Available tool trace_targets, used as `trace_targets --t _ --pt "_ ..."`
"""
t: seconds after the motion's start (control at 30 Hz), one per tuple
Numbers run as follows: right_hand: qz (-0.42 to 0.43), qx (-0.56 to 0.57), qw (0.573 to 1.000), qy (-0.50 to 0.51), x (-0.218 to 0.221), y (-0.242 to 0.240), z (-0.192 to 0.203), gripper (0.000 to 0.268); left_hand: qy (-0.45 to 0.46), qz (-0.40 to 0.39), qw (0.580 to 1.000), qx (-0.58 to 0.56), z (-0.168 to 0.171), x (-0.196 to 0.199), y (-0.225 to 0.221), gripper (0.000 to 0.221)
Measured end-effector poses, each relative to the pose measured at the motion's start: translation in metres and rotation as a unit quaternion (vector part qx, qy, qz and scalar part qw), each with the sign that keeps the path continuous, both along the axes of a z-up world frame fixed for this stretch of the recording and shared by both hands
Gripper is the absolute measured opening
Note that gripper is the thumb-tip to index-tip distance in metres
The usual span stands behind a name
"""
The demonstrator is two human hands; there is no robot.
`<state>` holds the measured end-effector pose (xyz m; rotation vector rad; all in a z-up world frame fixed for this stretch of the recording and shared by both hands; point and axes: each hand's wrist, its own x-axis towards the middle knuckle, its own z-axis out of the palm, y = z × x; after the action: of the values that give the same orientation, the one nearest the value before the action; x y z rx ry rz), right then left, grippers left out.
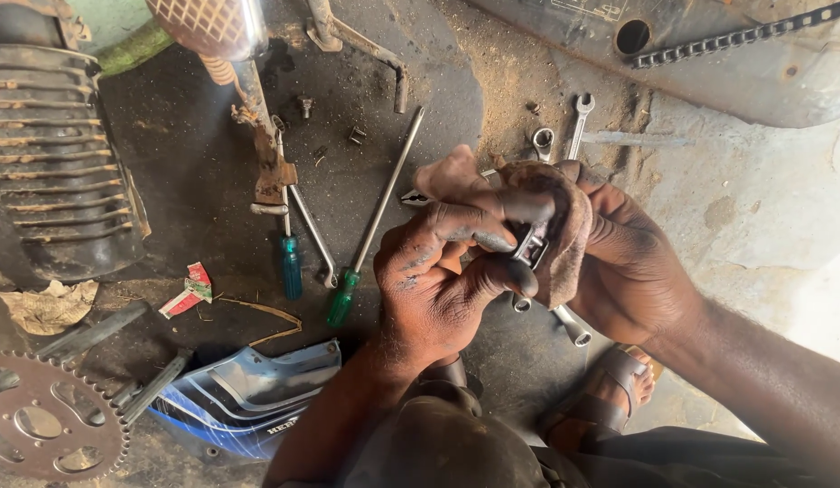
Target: The person is repairing the chain and rear mechanism of a motorcycle using various tools.
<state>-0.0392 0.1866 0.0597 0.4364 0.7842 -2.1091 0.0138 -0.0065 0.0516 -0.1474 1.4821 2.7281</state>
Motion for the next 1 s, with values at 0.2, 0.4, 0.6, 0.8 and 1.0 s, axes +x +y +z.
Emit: trace_targets --t 0.2,0.4,0.6,0.8,1.0 --pt "0.003 -0.027 1.000 -0.012 0.003 0.005 -0.006 0.045 0.082 0.014 0.995 -0.052 -0.011 0.012 0.002 0.031" --pt "-0.002 -0.022 1.000 -0.010 0.006 0.007 -0.007 0.042 0.099 0.018 0.987 -0.121 -0.009 0.007 0.000 0.035" --pt "0.001 -0.030 1.000 -0.001 0.005 0.006 -0.006 0.046 0.126 0.029 0.977 -0.169 -0.002 0.002 -0.002 0.038" --pt "0.002 -0.025 1.000 0.002 0.007 0.008 -0.007 0.048 0.126 0.014 0.973 -0.193 0.007 -0.001 -0.002 0.040" --pt "-0.013 -0.047 0.999 -0.012 0.014 0.014 -0.016 0.044 0.134 0.036 0.965 -0.223 0.010 -0.003 -0.001 0.047"
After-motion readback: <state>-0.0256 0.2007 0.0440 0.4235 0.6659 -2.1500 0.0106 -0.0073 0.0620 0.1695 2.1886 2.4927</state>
